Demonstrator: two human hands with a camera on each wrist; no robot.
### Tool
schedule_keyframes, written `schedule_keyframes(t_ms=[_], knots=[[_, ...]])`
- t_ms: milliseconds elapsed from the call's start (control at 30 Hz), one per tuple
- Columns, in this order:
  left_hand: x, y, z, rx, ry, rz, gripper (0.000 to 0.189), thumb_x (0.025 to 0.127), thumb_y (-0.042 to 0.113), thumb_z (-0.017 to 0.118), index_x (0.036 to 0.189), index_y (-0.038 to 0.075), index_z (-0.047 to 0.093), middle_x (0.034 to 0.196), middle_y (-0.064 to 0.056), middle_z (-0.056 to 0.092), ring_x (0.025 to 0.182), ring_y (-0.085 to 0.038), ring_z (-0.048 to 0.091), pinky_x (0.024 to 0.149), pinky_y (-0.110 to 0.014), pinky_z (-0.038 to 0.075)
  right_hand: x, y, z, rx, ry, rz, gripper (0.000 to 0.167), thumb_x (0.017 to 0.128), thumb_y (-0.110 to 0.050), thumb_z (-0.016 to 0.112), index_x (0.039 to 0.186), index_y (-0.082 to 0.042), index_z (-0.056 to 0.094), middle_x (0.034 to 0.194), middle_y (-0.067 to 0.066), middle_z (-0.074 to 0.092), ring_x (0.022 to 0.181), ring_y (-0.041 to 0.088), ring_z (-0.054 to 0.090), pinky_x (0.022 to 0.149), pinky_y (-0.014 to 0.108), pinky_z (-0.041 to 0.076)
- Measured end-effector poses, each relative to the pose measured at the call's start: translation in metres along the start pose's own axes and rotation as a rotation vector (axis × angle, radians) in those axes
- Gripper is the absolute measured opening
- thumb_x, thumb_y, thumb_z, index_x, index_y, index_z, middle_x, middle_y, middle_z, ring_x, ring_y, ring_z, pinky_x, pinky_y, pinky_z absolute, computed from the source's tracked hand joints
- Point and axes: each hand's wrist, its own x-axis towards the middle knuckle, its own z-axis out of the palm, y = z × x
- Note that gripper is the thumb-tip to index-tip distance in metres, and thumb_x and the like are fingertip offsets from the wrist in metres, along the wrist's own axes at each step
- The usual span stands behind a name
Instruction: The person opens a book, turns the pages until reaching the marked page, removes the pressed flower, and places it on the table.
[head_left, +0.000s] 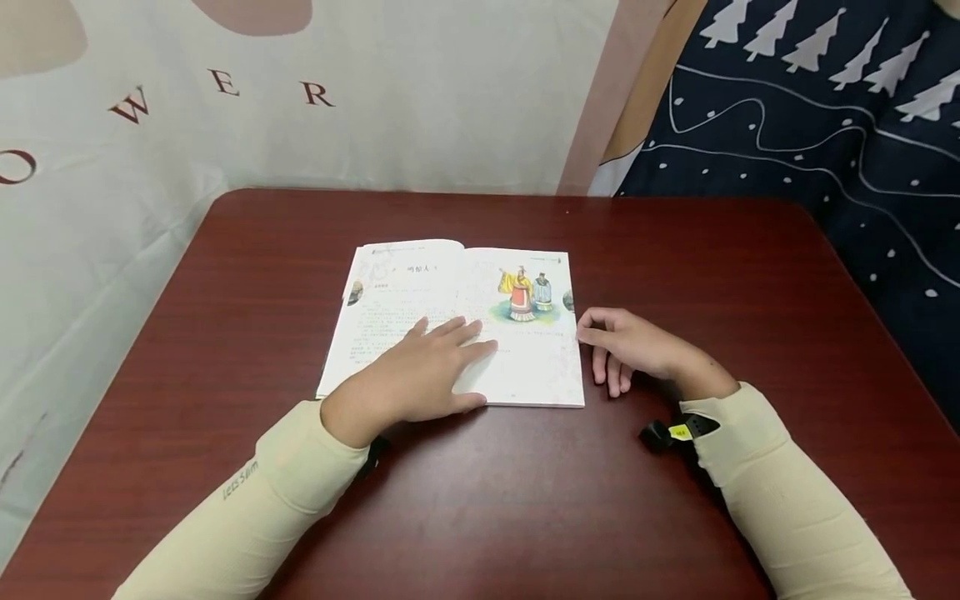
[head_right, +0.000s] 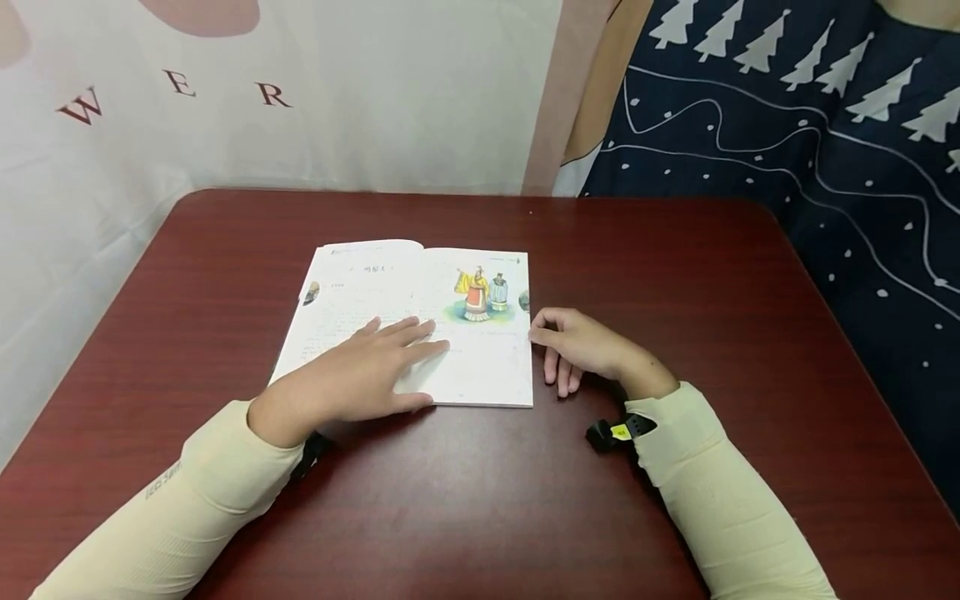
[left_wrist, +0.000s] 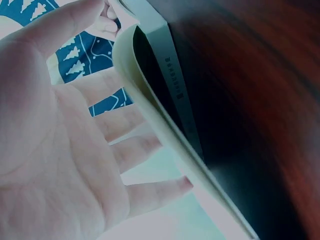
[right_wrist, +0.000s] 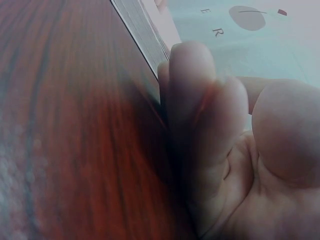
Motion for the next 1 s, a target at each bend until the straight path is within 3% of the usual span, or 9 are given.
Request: schedule_keyframes(t_ms=[233,633,1000], knots=[[0.0007,-0.0006,-0.0003,-0.01,-0.004,-0.002,0.072,0.09,0.051,0.068,0.151,0.021,0.046,0.162,-0.009,0.036,0.152,-0.034,0.028,0.116,-0.069,0.024,0.0009,-0.0002,-0.0005,-0.002,0.007,-0.009,0.026,0.107,-0.026,0.044,0.116,-0.001,0.046,0.062,0.012,0.062,0.041,0.02,0.06,0.04,0.031,0.049],[0.002,-0.0014,0.0034,-0.041,-0.019,-0.015,0.074,0.088,0.05,0.071,0.152,0.023,0.044,0.162,-0.009,0.034,0.151,-0.05,0.018,0.114,-0.071,0.024,0.0024,0.0014,0.0006,-0.001,0.0,-0.001,0.026,0.107,-0.025,0.044,0.116,-0.001,0.046,0.062,0.013,0.062,0.041,0.021,0.061,0.04,0.032,0.049],[0.0033,-0.0018,0.0038,-0.045,-0.026,-0.013,0.077,0.087,0.05,0.073,0.153,0.024,0.043,0.163,-0.009,0.032,0.15,-0.05,0.017,0.114,-0.07,0.026,0.0014,0.0022,0.0004,0.002,0.003,-0.002,0.026,0.107,-0.025,0.045,0.115,-0.001,0.046,0.062,0.013,0.062,0.041,0.021,0.061,0.04,0.032,0.049]])
